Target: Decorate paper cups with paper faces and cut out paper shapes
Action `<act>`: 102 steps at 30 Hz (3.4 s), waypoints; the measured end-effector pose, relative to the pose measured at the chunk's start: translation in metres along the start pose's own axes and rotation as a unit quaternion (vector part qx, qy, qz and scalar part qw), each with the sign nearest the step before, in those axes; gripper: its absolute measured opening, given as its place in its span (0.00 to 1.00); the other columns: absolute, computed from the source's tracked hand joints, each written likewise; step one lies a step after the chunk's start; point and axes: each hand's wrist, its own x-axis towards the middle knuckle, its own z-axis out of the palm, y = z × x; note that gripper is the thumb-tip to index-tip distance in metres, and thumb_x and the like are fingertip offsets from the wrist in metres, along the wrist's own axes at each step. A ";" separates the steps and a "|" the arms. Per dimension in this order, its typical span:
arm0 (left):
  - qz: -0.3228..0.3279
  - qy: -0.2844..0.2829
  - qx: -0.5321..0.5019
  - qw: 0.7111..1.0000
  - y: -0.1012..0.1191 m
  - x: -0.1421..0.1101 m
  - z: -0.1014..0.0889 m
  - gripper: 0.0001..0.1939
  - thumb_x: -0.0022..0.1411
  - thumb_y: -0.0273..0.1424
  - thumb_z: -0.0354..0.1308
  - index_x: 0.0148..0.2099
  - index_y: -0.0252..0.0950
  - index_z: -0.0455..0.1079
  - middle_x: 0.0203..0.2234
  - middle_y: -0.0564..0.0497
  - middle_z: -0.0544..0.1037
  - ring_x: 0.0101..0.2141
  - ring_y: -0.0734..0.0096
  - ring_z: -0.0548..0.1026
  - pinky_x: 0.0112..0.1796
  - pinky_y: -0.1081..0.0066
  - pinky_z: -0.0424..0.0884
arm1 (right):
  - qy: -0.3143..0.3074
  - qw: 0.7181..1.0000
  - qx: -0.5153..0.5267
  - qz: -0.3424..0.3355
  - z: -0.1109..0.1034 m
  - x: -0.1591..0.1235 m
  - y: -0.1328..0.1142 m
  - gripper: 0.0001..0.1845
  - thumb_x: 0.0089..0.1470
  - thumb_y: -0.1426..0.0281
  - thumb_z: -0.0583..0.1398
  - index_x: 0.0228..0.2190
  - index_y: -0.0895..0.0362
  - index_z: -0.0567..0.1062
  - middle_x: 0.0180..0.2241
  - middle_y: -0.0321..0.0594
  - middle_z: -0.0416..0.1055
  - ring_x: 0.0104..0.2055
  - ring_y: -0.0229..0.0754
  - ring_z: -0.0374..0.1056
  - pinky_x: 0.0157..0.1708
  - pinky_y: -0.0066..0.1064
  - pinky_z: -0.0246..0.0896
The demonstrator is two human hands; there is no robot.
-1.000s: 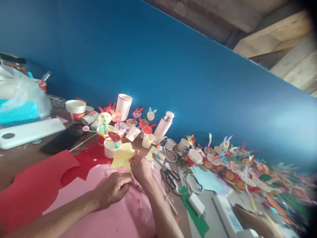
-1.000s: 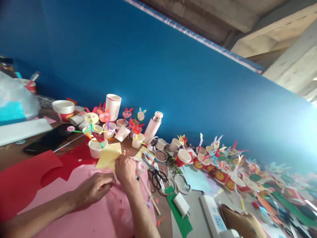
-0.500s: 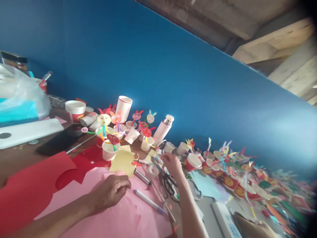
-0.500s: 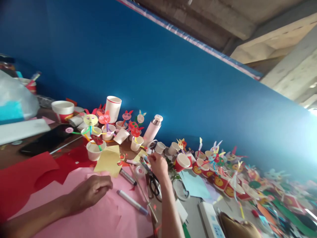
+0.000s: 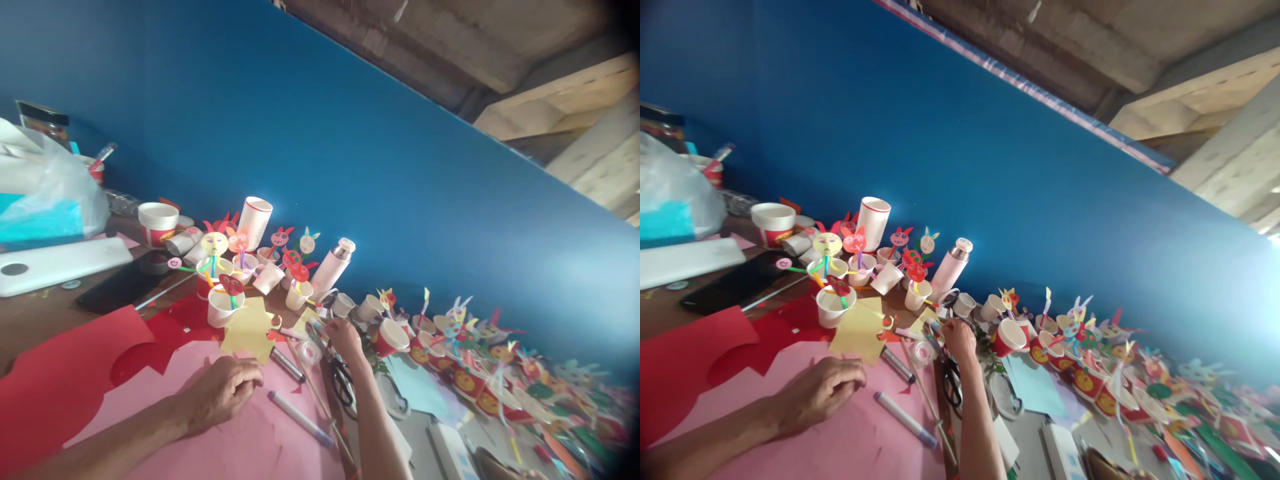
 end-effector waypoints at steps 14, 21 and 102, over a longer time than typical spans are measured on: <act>-0.004 -0.011 -0.005 1.000 0.003 0.000 -0.004 0.14 0.56 0.21 0.45 0.34 0.37 0.71 0.27 0.53 0.75 0.25 0.74 0.69 0.28 0.76 0.58 | 0.092 0.995 0.048 0.003 -0.034 -0.002 -0.008 0.12 0.52 0.64 0.53 0.27 0.54 0.75 0.26 0.38 0.75 0.28 0.42 0.68 0.28 0.28 0.53; -0.025 0.006 -0.036 0.999 0.001 0.000 0.002 0.14 0.53 0.21 0.44 0.31 0.37 0.71 0.24 0.53 0.73 0.26 0.74 0.68 0.30 0.75 0.59 | 0.208 0.969 0.130 -0.005 -0.072 -0.015 -0.024 0.14 0.50 0.61 0.54 0.29 0.56 0.75 0.30 0.43 0.76 0.33 0.45 0.69 0.33 0.31 0.57; -0.246 0.093 -0.376 0.888 0.006 0.009 0.012 0.11 0.57 0.38 0.56 0.35 0.35 0.66 0.17 0.58 0.68 0.15 0.80 0.63 0.17 0.79 0.58 | 0.150 0.868 0.433 -0.192 0.040 -0.120 -0.088 0.07 0.51 0.73 0.59 0.27 0.56 0.77 0.38 0.44 0.71 0.44 0.43 0.67 0.44 0.35 0.62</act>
